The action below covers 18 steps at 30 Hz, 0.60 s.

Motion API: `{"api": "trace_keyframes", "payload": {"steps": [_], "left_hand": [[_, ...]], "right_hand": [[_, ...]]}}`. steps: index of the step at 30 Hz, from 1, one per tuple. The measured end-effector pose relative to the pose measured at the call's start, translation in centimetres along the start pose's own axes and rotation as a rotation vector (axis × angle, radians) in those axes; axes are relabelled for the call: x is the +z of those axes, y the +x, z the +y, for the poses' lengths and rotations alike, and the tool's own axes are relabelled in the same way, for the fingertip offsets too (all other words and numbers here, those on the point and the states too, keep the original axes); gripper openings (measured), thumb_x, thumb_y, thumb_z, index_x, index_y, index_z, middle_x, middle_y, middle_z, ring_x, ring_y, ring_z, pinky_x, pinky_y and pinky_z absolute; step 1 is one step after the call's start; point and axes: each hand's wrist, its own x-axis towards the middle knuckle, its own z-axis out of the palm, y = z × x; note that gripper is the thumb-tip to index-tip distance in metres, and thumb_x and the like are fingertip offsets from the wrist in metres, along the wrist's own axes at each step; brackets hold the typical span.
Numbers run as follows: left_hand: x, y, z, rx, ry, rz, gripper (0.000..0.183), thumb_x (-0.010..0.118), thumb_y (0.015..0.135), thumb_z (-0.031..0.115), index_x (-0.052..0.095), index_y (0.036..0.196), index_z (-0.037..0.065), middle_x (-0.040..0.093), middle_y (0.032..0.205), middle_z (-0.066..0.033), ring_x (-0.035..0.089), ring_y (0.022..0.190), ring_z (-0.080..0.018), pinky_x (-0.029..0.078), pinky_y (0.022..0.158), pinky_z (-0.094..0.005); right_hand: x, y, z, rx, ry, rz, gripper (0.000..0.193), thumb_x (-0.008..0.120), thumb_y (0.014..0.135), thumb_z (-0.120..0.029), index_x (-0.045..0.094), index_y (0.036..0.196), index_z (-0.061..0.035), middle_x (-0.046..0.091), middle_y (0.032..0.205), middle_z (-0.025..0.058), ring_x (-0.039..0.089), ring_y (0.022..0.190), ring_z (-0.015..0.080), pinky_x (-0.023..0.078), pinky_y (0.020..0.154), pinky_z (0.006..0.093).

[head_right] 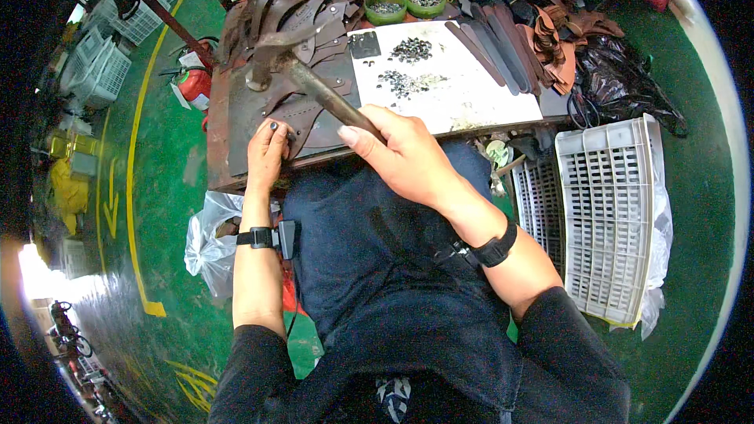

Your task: Hammering leather components on a metal block to flatten or prepare them for assembly in a shoe factory.

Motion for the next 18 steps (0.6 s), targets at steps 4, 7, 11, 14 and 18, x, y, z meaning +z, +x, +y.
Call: {"api": "trace_keyframes", "payload": {"steps": [4,7,11,14,18], "left_hand": [[0.0,0.0,0.4,0.061,0.045,-0.020,0.024,0.057,0.098,0.020,0.064,0.089,-0.001,0.050,0.075,-0.0028,0.048,0.054,-0.0095,0.037,0.052,-0.0261],[0.0,-0.1,0.5,0.067,0.042,-0.027,0.023,0.058,0.098,0.019,0.066,0.091,-0.001,0.052,0.078,-0.0033,0.050,0.055,-0.0097,0.038,0.052,-0.0260],[0.5,0.0,0.8,0.061,0.032,-0.042,0.022,0.058,0.097,0.019,0.065,0.091,-0.001,0.055,0.083,-0.0043,0.052,0.056,-0.0107,0.040,0.053,-0.0259],[0.0,0.1,0.4,0.057,0.099,-0.069,0.021,0.059,0.095,0.018,0.063,0.090,-0.002,0.056,0.083,-0.0055,0.053,0.060,-0.0129,0.041,0.056,-0.0266],[-0.1,-0.2,0.6,0.154,0.166,0.010,0.020,0.059,0.094,0.015,0.061,0.085,-0.003,0.052,0.076,-0.0067,0.052,0.061,-0.0147,0.040,0.057,-0.0288]], "right_hand": [[-0.5,0.0,-2.7,-0.079,0.119,0.015,0.030,0.061,0.097,-0.032,0.062,0.099,-0.0025,0.048,0.068,0.0013,0.044,0.065,0.0100,0.041,0.060,0.0279],[0.2,-0.6,-3.5,-0.271,0.215,0.073,0.024,0.059,0.099,-0.027,0.063,0.106,-0.0043,0.053,0.072,0.0020,0.050,0.068,0.0082,0.043,0.061,0.0269],[3.0,0.8,3.9,-0.195,-0.245,-0.064,0.027,0.060,0.096,-0.028,0.058,0.101,-0.0022,0.057,0.070,0.0147,0.057,0.063,0.0323,0.048,0.064,0.0364],[2.3,1.7,4.3,0.028,-0.373,-0.173,0.030,0.057,0.098,-0.032,0.058,0.100,-0.0019,0.058,0.071,0.0163,0.058,0.066,0.0332,0.048,0.065,0.0378],[-0.4,0.4,-0.9,-0.084,0.114,0.188,0.025,0.055,0.101,-0.027,0.059,0.106,-0.0032,0.051,0.066,0.0024,0.049,0.062,0.0112,0.042,0.059,0.0298]]}}
